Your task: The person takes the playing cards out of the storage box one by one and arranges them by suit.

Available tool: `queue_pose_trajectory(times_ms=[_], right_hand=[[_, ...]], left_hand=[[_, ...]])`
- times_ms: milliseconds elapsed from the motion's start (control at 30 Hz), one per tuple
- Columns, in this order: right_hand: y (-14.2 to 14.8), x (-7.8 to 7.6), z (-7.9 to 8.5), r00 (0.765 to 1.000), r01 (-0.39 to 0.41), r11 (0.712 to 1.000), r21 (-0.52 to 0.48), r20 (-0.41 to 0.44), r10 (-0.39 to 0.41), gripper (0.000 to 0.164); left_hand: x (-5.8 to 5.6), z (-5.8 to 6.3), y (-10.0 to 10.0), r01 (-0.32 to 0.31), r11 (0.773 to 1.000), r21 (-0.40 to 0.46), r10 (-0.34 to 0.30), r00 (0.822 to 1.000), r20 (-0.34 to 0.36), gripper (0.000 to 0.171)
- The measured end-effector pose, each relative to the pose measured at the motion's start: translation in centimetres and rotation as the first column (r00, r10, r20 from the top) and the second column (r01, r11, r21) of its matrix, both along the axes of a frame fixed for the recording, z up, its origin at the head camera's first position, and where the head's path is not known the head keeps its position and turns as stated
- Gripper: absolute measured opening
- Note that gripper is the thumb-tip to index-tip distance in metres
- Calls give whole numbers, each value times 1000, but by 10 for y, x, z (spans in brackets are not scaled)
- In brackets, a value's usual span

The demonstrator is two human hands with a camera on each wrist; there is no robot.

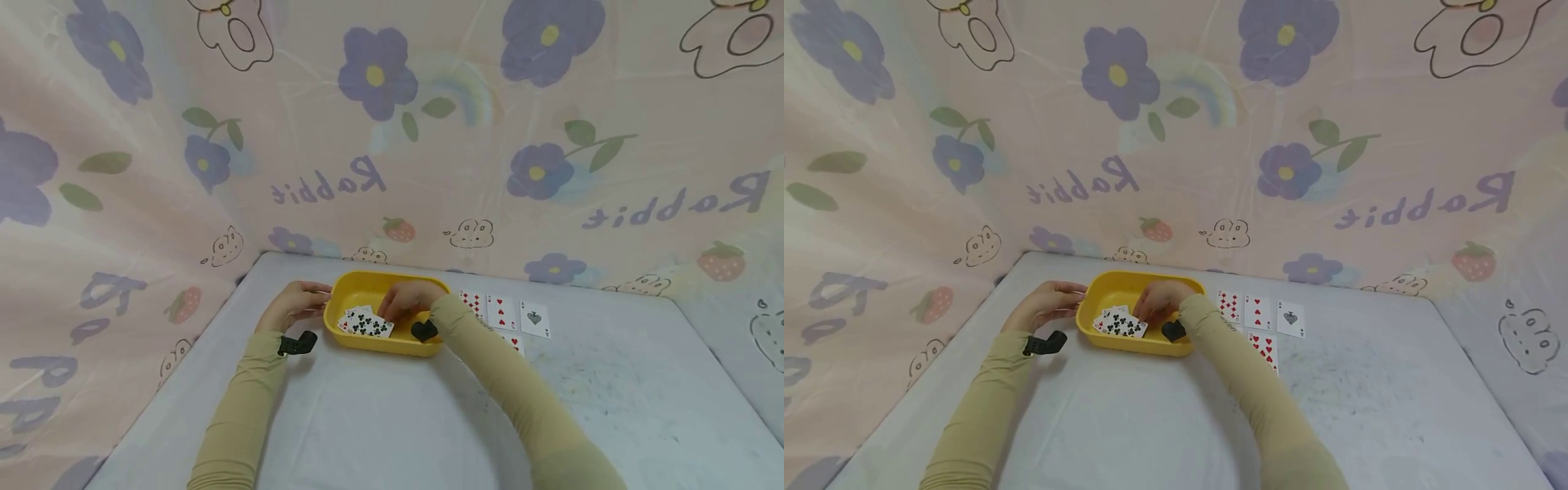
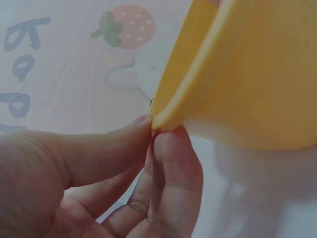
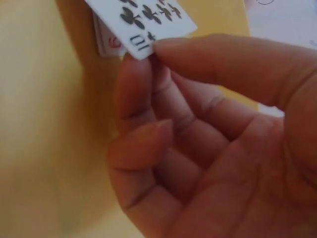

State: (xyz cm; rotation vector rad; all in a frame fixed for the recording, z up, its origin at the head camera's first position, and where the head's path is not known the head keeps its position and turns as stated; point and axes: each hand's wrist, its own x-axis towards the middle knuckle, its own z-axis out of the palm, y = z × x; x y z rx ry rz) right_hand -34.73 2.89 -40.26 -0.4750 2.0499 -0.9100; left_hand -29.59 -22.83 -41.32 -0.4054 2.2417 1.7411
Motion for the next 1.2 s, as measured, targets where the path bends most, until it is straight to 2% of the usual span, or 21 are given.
queue_pose_trajectory(times_ms=[300, 533, 700, 833, 1000, 1200], right_hand=[[12, 2, 9, 997, -4, 1000, 21, -79, 6, 13], [44, 3, 23, 989, 75, 992, -99, -121, -87, 19], [84, 10, 30, 982, 120, 968, -222, -119, -149, 21], [122, 12, 27, 974, 159, 944, -289, -109, -197, 23], [174, 16, 18, 954, 243, 917, -316, -92, -285, 27], [235, 28, 7, 921, 343, 884, -316, -69, -382, 38]], left_hand=[[0, 0, 0, 1, 1000, 8, -1, 1000, 0, 36], [4, 2, 2, 0, 1000, -20, 0, 1000, -6, 34], [2, 1, 1, 7, 1000, -16, -7, 1000, -11, 35], [1, 1, 0, 9, 1000, -10, -10, 1000, -12, 36], [2, 0, 1, 12, 1000, -26, -12, 1000, -3, 35], [2, 1, 1, 14, 999, -37, -14, 1000, 4, 35]])
